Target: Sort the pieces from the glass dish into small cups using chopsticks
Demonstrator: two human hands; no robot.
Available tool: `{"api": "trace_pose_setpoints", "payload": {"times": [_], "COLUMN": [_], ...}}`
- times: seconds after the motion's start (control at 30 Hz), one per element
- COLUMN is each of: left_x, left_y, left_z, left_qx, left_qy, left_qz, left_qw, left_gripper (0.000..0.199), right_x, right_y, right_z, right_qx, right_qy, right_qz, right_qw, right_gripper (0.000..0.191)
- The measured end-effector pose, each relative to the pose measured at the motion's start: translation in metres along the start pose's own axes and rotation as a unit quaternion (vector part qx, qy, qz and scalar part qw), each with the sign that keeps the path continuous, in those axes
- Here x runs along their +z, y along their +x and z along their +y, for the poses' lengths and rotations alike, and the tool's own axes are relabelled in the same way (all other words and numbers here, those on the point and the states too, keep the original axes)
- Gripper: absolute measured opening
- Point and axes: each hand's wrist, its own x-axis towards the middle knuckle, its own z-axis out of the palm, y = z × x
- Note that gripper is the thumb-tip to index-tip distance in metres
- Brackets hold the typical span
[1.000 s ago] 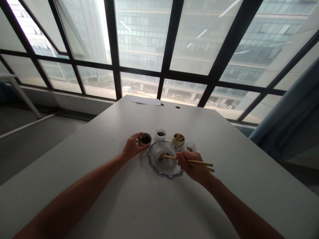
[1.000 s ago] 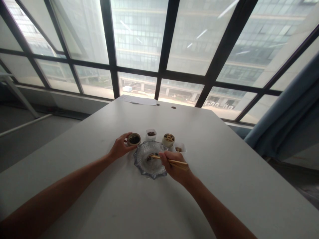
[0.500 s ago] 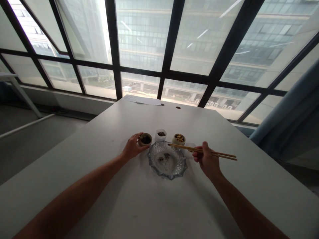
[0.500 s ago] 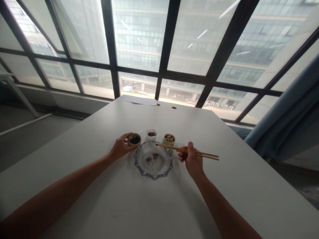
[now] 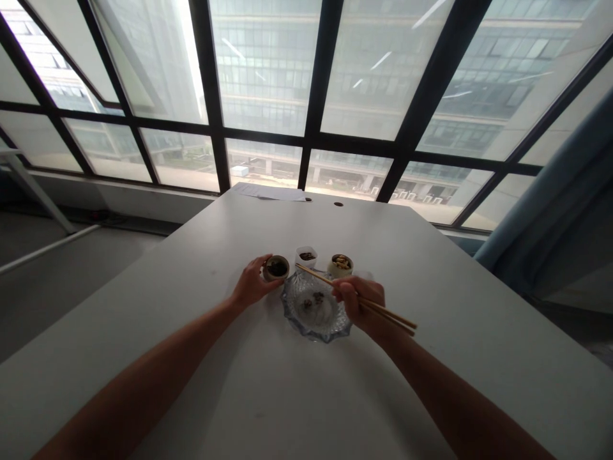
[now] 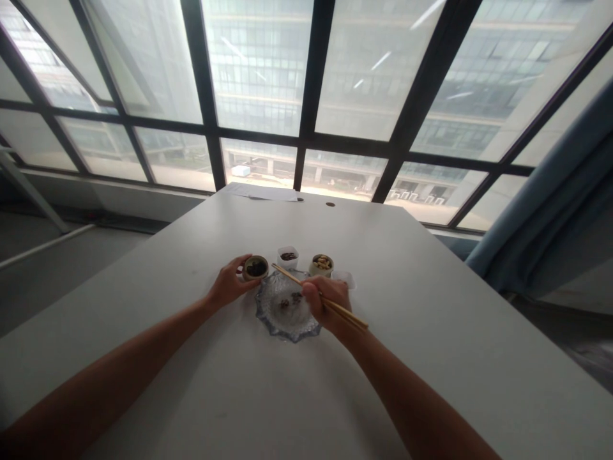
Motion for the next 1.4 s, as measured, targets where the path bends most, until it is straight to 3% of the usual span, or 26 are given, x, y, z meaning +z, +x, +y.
{"api": "trace_pose_setpoints", "payload": {"times": [0.13, 0.23, 0.33, 0.43, 0.57, 0.7, 0.93, 1.13, 1.3, 1.4], "left_x": [-0.002, -0.002, 0.000, 0.001, 0.000, -0.003, -0.004, -0.005, -0.004, -0.004], "left_y": [0.000, 0.000, 0.000, 0.000, 0.000, 0.001, 0.001, 0.001, 0.001, 0.001], "left_z": [0.002, 0.003, 0.002, 0.000, 0.001, 0.004, 0.005, 0.005, 0.005, 0.006], "left_qx": [-0.004, -0.006, -0.011, -0.015, -0.033, -0.051, -0.057, -0.053, -0.061, -0.060], "left_qy": [-0.005, -0.011, -0.017, -0.017, -0.008, -0.007, -0.008, -0.007, -0.009, -0.011], "left_qz": [-0.003, -0.005, -0.005, -0.005, -0.012, -0.023, -0.018, -0.019, -0.021, -0.019], "left_qw": [1.000, 1.000, 1.000, 1.000, 0.999, 0.998, 0.998, 0.998, 0.998, 0.998], "left_gripper": [0.066, 0.066, 0.067, 0.068, 0.069, 0.070, 0.070, 0.071, 0.072, 0.071], "right_x": [0.026, 0.038, 0.040, 0.030, 0.004, -0.023, -0.030, -0.024, -0.027, -0.028], "right_y": [0.019, 0.028, 0.027, 0.021, 0.014, 0.009, 0.001, 0.001, 0.000, 0.000], "right_z": [0.000, 0.007, 0.010, 0.008, 0.009, 0.012, 0.010, 0.010, 0.009, 0.006], "right_qx": [-0.073, -0.084, -0.081, -0.053, 0.065, 0.132, 0.036, 0.021, 0.038, 0.049], "right_qy": [-0.022, -0.022, -0.022, -0.016, 0.071, 0.107, 0.064, 0.046, 0.043, 0.040], "right_qz": [-0.052, -0.117, -0.133, -0.095, 0.004, -0.057, -0.170, -0.158, -0.110, -0.126], "right_qw": [0.996, 0.989, 0.987, 0.994, 0.995, 0.984, 0.983, 0.986, 0.992, 0.990], "right_gripper": [0.048, 0.044, 0.042, 0.043, 0.052, 0.056, 0.052, 0.051, 0.051, 0.051]}}
